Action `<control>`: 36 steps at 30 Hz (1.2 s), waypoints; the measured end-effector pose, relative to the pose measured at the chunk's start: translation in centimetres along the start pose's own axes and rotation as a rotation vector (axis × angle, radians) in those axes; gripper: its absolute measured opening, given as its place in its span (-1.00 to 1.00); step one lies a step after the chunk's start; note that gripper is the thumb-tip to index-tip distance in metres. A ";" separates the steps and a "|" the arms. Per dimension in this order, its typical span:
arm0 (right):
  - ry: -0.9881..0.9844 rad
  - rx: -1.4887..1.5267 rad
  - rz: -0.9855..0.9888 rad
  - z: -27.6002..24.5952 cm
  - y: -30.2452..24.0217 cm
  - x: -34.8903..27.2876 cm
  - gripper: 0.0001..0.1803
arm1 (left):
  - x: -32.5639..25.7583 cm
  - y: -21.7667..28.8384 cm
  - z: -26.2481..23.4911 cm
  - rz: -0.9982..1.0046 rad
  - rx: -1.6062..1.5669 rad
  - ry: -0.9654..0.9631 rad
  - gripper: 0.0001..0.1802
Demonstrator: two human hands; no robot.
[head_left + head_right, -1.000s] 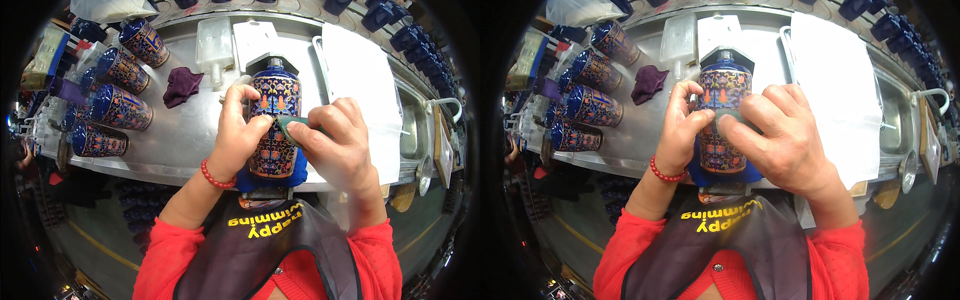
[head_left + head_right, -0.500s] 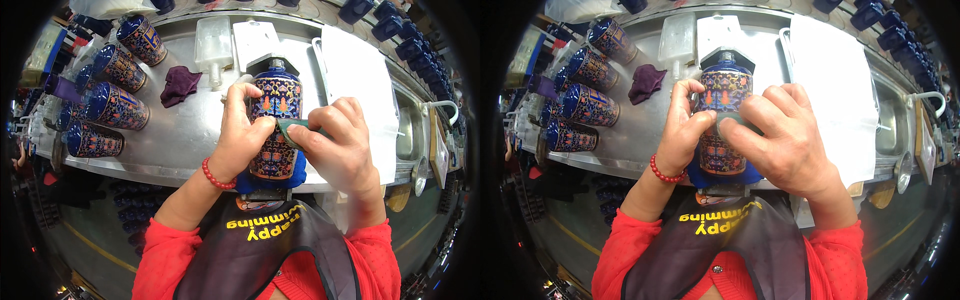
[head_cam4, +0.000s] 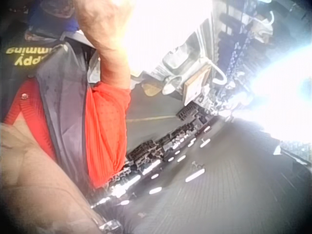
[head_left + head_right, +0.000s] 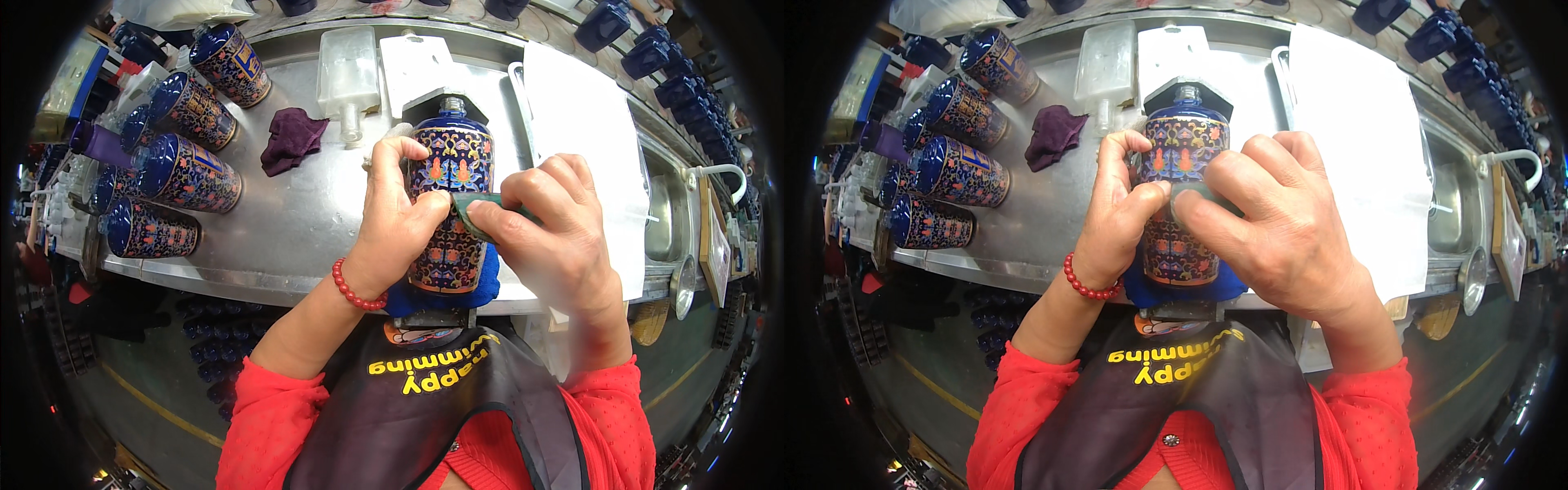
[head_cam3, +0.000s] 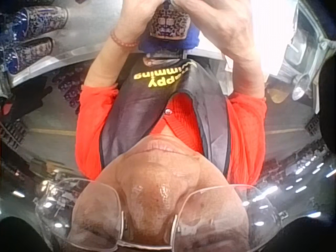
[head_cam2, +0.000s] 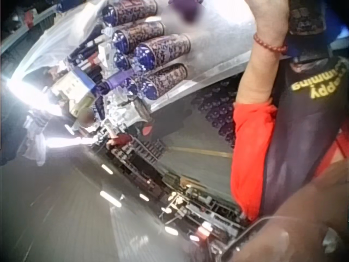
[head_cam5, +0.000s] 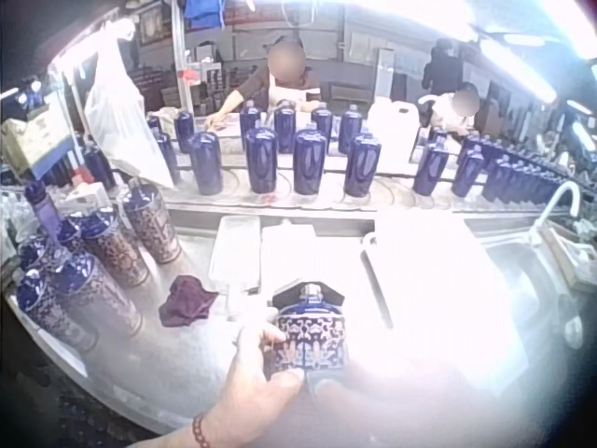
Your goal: The person holds a decorated ceramic vase and uses a green abrasive pad to rub its surface. They rotate the vase to reach different areas and continue polishing the same piece throughout the clip.
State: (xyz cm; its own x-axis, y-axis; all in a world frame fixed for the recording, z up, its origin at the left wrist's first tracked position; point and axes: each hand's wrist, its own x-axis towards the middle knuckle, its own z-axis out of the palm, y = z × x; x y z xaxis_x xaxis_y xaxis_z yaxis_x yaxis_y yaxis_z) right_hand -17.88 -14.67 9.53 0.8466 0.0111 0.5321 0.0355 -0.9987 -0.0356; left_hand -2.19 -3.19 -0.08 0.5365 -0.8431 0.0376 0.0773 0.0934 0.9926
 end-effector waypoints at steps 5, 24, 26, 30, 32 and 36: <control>0.013 0.011 -0.004 -0.1 0.0 0.2 -0.78 | -0.1 0.2 0.2 -0.019 -0.086 0.028 -0.47; 0.040 0.027 0.019 0.1 -0.1 0.4 -0.60 | 0.2 0.4 -0.2 -0.029 -0.139 0.021 -0.52; 0.040 0.031 0.022 0.1 -0.1 0.3 -0.58 | 0.3 0.5 -0.2 -0.034 -0.142 0.020 -0.53; 0.030 0.022 0.016 0.2 0.0 0.1 -0.65 | 0.4 0.6 -0.1 -0.031 -0.184 0.022 -0.52; 0.022 0.015 0.007 0.2 0.1 0.0 -0.77 | 0.4 0.6 -0.1 -0.019 -0.160 0.025 -0.53; 0.020 0.011 0.009 0.2 0.1 -0.1 -0.80 | 0.4 0.7 -0.1 0.006 -0.074 0.031 -0.53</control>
State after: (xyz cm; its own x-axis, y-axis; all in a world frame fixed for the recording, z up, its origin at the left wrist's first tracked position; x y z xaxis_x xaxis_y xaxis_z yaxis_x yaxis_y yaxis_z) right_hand -17.82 -14.71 9.29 0.8364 0.0007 0.5482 0.0336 -0.9982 -0.0499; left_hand -1.78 -3.42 0.64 0.5628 -0.8257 0.0392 0.1352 0.1387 0.9811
